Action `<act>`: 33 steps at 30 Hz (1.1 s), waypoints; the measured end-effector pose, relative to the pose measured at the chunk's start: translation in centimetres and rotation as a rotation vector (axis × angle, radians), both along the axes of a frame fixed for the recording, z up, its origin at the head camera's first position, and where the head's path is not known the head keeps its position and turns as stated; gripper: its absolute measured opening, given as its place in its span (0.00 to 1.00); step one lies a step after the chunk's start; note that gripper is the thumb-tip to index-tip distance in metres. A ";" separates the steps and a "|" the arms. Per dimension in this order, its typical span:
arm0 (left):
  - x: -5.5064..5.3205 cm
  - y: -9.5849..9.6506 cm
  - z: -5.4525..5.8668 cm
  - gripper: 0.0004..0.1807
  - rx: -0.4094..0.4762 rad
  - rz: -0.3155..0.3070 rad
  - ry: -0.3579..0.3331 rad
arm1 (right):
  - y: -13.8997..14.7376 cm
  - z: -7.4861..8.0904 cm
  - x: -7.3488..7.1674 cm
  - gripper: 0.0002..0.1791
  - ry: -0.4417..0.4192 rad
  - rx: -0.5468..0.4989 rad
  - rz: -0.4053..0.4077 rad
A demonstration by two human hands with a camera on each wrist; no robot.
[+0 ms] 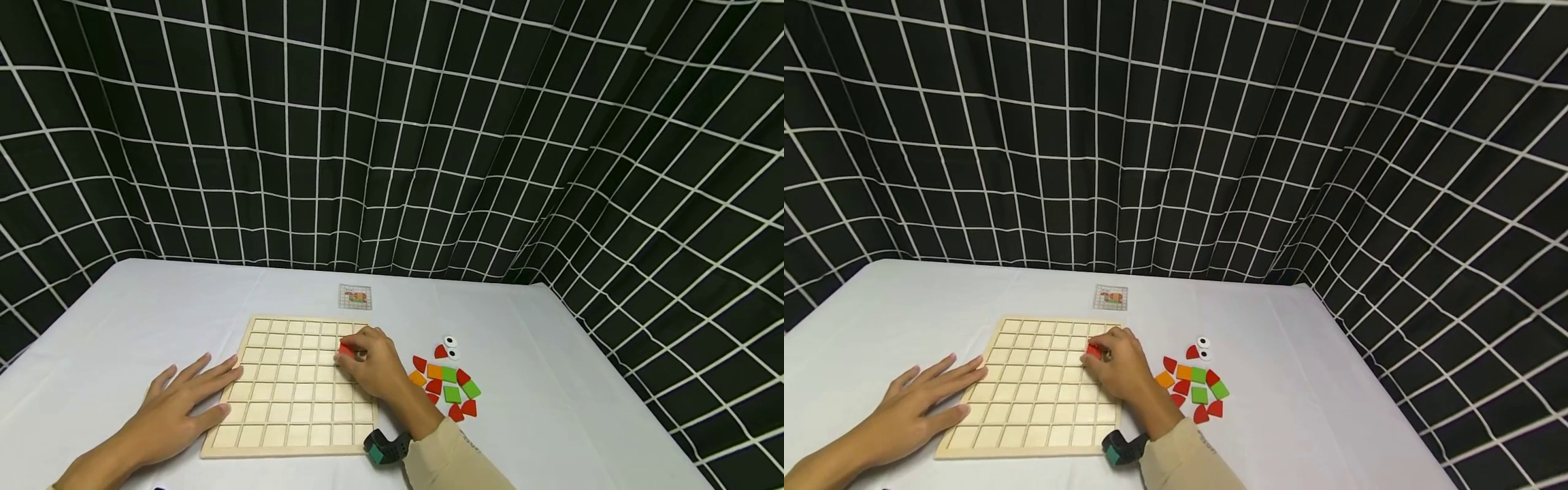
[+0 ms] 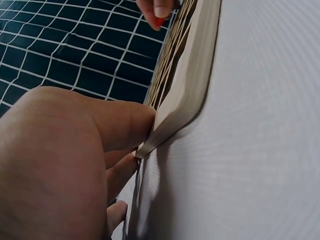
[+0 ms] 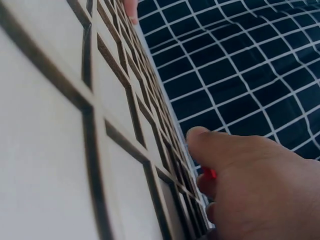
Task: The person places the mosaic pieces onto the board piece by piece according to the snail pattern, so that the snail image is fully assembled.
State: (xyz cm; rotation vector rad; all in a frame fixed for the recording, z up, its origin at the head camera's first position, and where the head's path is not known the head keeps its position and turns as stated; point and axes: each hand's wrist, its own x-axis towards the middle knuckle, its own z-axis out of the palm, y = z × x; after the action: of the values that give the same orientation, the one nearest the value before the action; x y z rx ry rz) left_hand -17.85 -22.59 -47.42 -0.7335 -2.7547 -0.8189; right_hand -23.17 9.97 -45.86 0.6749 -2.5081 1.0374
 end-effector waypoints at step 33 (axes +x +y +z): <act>0.0 0.3 0.0 0.25 0.016 0.004 0.042 | 0.2 -0.4 -0.1 0.09 -0.081 0.080 0.013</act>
State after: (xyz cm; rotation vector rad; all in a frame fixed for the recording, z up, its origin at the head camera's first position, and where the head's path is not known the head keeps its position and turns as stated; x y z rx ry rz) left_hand -17.83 -22.30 -47.39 -0.7335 -2.7092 -0.8141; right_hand -23.30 10.16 -46.23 0.6852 -2.6310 0.9919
